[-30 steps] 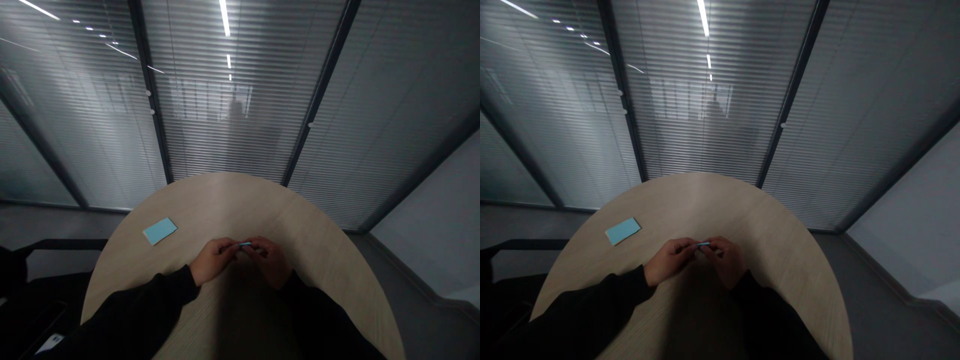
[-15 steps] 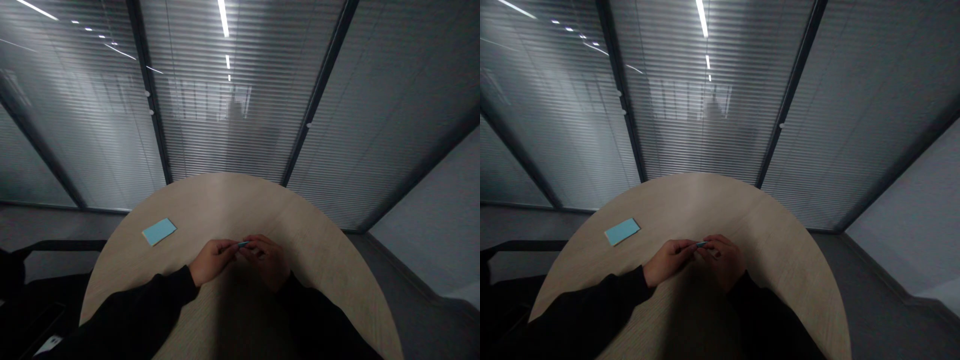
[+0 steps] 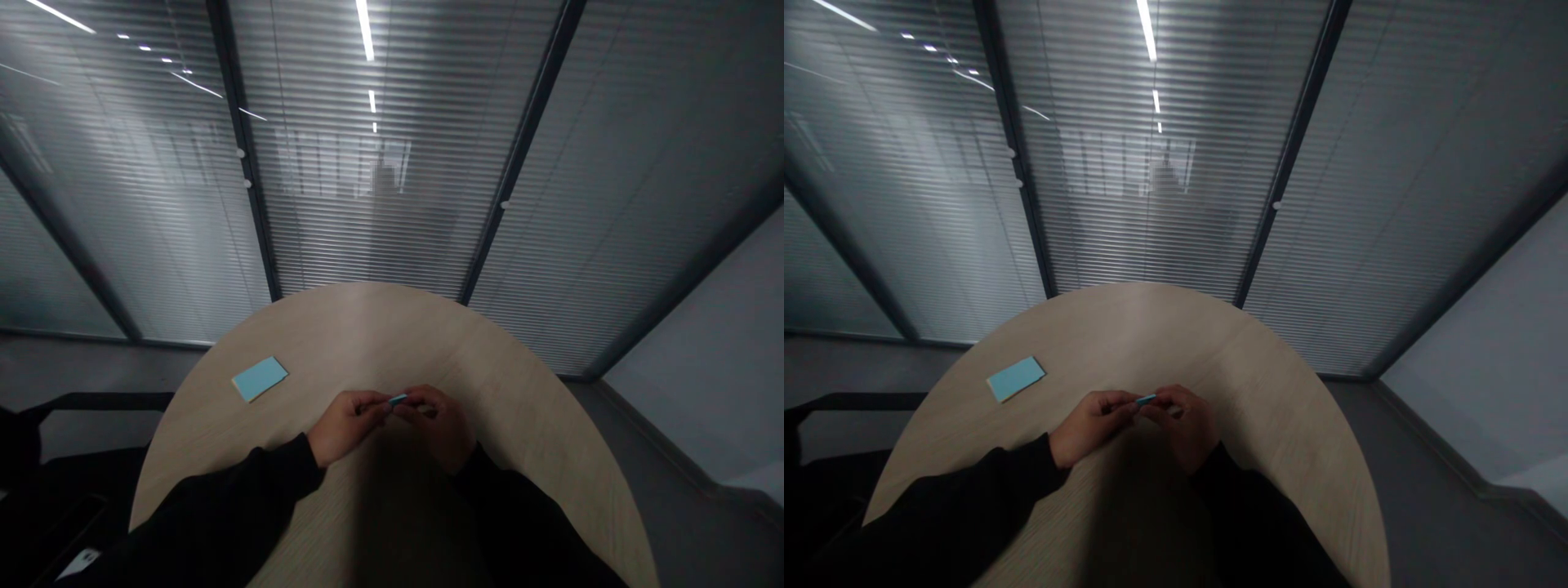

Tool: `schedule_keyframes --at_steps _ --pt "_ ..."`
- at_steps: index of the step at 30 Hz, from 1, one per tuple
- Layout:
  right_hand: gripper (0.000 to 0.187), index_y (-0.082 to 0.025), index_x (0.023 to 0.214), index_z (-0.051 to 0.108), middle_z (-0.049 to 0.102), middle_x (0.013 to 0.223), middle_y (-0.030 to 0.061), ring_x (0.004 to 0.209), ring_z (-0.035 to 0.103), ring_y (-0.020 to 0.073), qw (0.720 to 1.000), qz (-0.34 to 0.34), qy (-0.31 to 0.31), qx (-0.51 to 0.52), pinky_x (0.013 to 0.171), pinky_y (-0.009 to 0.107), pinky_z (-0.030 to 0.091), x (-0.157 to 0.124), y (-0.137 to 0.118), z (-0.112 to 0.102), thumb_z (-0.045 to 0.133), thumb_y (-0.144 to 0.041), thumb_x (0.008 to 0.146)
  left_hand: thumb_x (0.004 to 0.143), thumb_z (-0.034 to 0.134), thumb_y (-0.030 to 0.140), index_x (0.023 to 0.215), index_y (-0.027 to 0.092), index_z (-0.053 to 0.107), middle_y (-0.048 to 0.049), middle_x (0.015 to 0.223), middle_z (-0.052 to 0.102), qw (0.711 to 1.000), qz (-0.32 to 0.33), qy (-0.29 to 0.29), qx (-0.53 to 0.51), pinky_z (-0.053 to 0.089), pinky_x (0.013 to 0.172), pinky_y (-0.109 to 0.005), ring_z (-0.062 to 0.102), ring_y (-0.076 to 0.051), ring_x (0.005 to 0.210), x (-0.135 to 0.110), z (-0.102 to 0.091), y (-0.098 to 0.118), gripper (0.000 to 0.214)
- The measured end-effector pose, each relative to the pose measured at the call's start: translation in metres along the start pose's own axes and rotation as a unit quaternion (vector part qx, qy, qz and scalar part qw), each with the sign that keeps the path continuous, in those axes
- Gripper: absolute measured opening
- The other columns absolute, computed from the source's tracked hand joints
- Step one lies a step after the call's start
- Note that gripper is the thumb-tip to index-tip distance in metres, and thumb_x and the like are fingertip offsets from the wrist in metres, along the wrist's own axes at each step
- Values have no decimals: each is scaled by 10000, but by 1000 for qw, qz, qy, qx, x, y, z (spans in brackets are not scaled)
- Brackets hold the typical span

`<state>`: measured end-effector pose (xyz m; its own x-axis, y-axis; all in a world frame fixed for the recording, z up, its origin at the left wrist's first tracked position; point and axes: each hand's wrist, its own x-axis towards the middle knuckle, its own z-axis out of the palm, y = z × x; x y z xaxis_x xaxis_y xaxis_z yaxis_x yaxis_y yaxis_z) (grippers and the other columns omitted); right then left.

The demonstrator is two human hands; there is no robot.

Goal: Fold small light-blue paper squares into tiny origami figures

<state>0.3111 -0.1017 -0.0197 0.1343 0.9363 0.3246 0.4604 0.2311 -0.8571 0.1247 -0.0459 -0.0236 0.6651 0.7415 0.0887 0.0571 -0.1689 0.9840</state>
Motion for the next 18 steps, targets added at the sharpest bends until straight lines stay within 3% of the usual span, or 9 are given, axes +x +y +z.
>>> schedule_keyframes --at_steps 9,18 --pt "181 -192 776 716 701 782 34 670 640 168 1000 -3 -4 -12 577 257 491 -2 -3 1 726 -373 776 868 606 471 1043 128 732 -90 883 723 999 -12 3 -33 449 690 -288 604 -175 747 -2 2 7 405" --pt "162 -195 815 716 694 833 34 683 656 154 999 -34 -4 -31 564 237 509 -2 3 2 686 -354 822 880 583 446 1023 118 729 -60 770 687 1000 -3 17 -13 386 592 -250 530 -131 632 1 4 1 387"
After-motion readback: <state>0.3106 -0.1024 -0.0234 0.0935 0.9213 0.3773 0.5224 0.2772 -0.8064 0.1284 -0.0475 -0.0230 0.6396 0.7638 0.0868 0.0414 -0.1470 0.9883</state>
